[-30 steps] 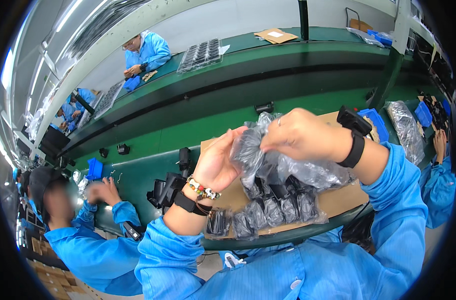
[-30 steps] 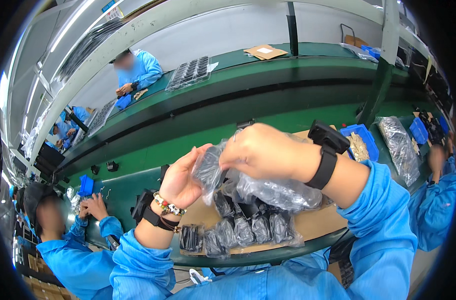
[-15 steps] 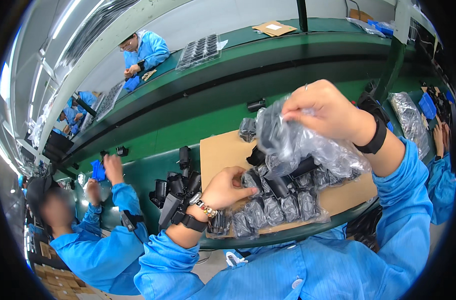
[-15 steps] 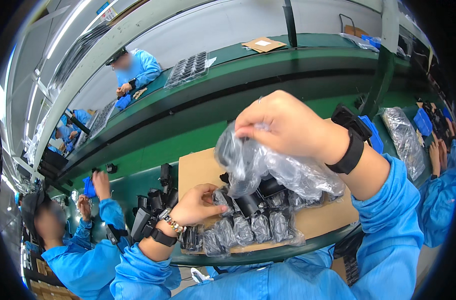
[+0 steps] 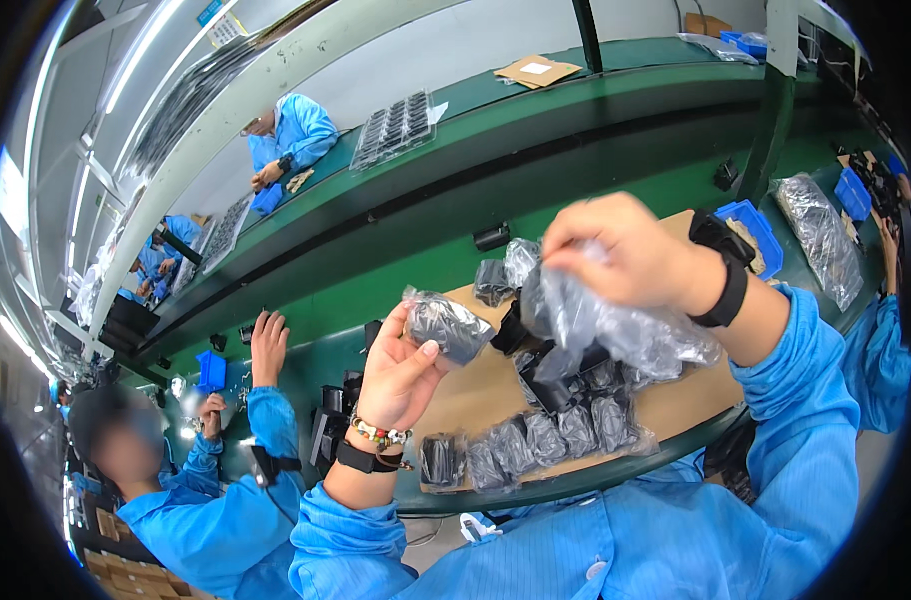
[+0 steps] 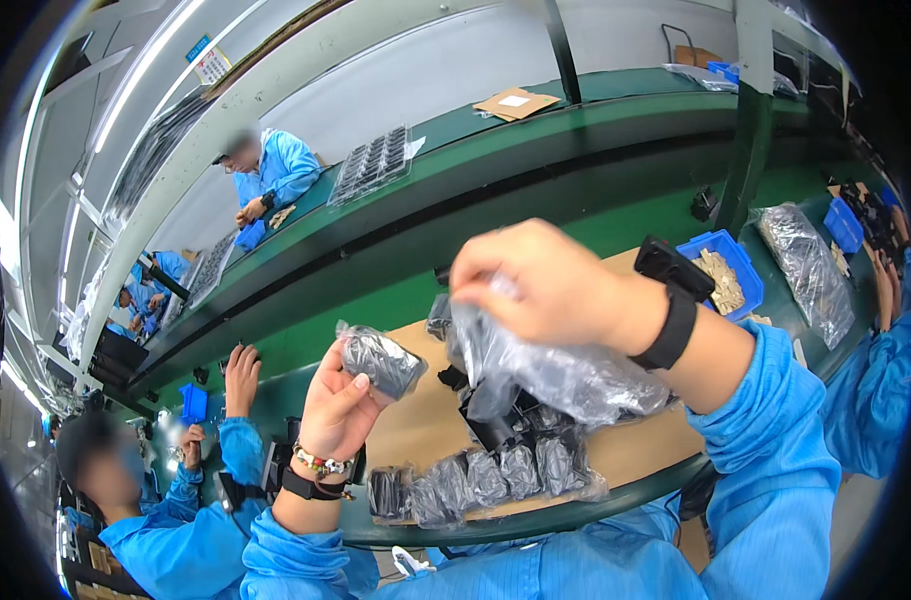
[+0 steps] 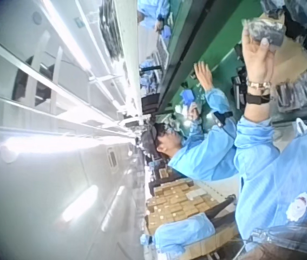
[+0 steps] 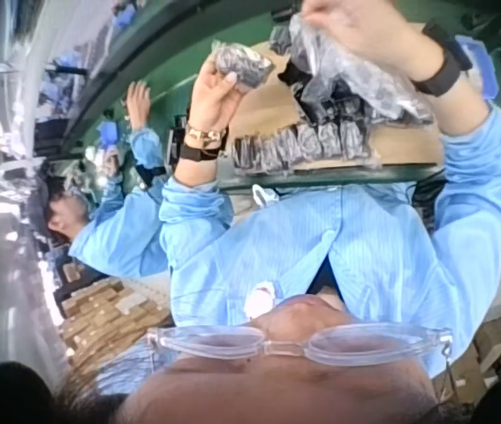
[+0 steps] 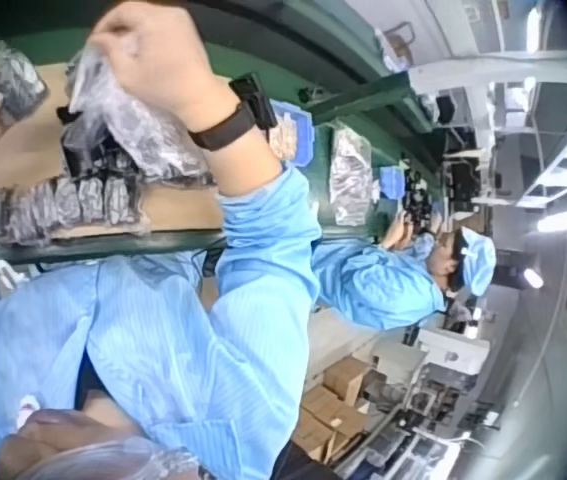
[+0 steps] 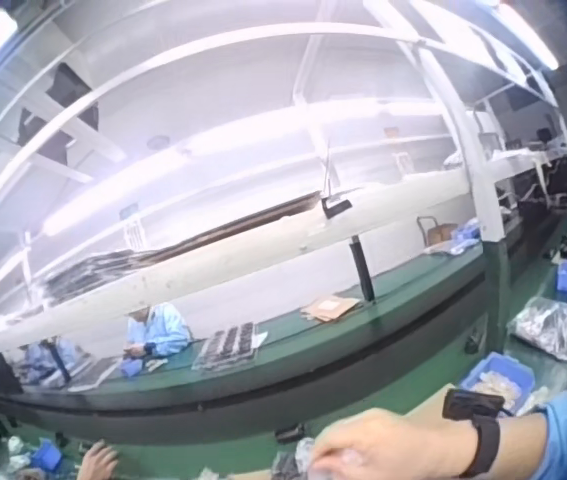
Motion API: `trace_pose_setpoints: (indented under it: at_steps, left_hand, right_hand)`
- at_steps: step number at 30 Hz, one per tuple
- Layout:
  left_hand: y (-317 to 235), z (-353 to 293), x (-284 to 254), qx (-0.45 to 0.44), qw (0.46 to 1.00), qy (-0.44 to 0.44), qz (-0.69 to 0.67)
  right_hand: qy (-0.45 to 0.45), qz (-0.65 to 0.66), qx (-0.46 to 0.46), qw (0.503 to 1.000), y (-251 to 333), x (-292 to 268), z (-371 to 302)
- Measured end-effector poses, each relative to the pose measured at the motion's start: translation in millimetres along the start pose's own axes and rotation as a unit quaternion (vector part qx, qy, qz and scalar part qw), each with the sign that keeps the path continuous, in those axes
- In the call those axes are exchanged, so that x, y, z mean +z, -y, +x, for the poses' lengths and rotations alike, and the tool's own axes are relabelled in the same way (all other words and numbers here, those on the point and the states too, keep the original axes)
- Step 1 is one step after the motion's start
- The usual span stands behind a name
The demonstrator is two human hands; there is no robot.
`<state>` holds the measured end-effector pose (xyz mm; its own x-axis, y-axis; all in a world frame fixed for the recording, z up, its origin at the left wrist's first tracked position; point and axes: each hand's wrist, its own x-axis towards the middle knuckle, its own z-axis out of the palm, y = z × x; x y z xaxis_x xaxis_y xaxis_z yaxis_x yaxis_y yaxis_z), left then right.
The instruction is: Packaging black plastic electronic housings into individual clear plastic bags and placing them into a bin.
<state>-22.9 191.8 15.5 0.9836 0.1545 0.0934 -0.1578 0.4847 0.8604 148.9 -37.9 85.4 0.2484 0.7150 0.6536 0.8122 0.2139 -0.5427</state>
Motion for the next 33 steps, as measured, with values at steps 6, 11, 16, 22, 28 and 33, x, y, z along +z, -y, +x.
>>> trace_pose_setpoints:
  at_steps: [6,11,16,22,28,33]
  left_hand:
    - [7.3,9.0,29.0,0.065,0.996,0.001,0.063]
    - [14.3,10.9,41.8,0.115,0.976,-0.015,0.182]
    - [12.8,-1.3,32.1,0.124,0.913,-0.075,0.382]
    - [27.5,-15.0,3.1,-0.047,0.823,0.031,0.565]
    - [53.9,-4.4,14.4,-0.171,0.822,0.087,0.536]
    - [71.3,2.7,3.0,-0.226,0.875,0.081,0.421]
  right_hand:
    - [0.103,-0.028,0.087,0.99,13.2,30.3,7.3]
    - [0.023,0.072,0.12,0.99,4.3,41.5,7.5]
    - [0.048,0.007,0.061,0.997,6.8,18.5,15.2]
    - [-0.005,-0.038,0.0,0.999,14.4,0.7,26.1]
    - [-0.039,-0.128,-0.024,0.991,24.4,-5.4,27.4]
    - [0.044,-0.08,0.006,0.996,25.2,-7.3,22.0]
